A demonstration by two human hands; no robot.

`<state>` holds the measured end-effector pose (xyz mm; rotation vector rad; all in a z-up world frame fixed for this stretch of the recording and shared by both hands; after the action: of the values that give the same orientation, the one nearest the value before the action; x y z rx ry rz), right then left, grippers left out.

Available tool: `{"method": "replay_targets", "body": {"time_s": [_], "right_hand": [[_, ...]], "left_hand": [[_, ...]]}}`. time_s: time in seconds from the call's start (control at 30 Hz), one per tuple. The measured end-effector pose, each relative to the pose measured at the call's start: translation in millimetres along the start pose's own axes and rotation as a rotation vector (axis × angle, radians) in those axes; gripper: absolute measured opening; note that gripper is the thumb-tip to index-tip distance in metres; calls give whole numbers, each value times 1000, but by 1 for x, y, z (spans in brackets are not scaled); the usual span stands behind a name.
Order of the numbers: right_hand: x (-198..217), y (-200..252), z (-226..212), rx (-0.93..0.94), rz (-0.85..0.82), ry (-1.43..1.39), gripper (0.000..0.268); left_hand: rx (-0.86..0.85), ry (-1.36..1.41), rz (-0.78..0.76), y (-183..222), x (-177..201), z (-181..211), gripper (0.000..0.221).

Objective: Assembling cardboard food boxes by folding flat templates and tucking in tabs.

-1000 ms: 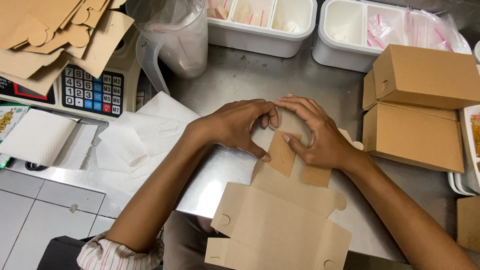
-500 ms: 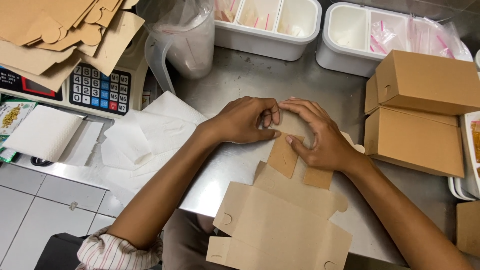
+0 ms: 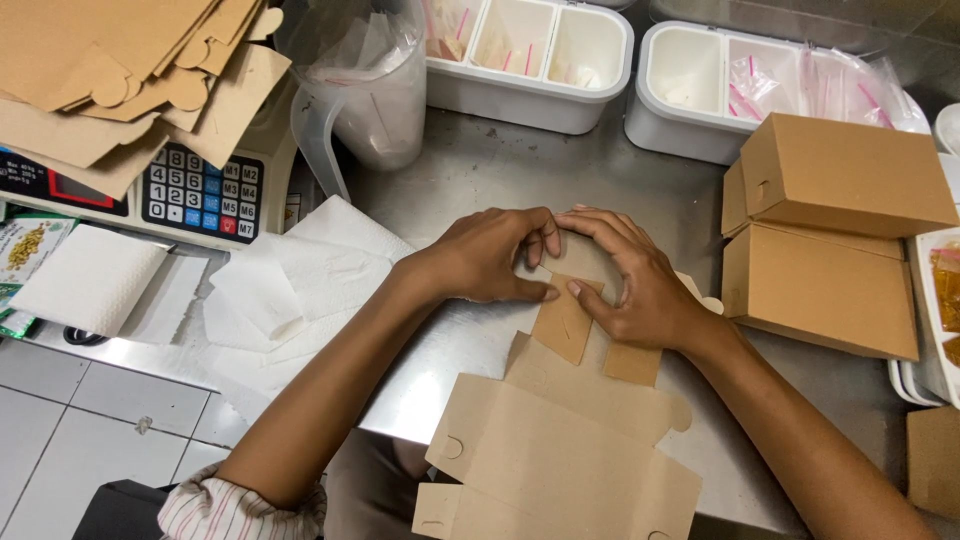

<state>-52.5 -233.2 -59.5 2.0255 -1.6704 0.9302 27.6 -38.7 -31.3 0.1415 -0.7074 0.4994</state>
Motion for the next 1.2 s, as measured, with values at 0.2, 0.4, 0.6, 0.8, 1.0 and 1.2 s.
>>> {"method": "replay_targets", "body": {"time_s": [0.2,0.4,0.6,0.8,1.0,1.2], "right_hand": [[0,1,-1,-14,-6,-1,64],[1,0,-4,-21,-3,-1,64],[2,0,-7,-19,-7,6,63],[1,0,-5,-21,6,15,64],[1,0,-6,-29,1,18,63],[1,-1,-5,-23,-8,9,63]], "left_hand": [[-8,15,-91,3,3,4,60],[-32,41,-138,7,4,5,77],[-34,55,-133,7,4,3,77],[-40,52,-79,6,0,-4,57],[-24,29,-25,2,-3,-7,39],[10,-9,68,-2,-7,-8,26]]}}
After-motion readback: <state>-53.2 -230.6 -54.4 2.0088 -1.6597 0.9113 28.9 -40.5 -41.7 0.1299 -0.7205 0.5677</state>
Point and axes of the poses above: each hand's wrist, its own y-axis away from the middle knuckle, its own x-axis out of the back of the hand, z = x × y, the point moved 2 cm from there along -y, towards the middle knuckle, and after that the axes turned 10 degrees about -x, right-handed, at the moved point
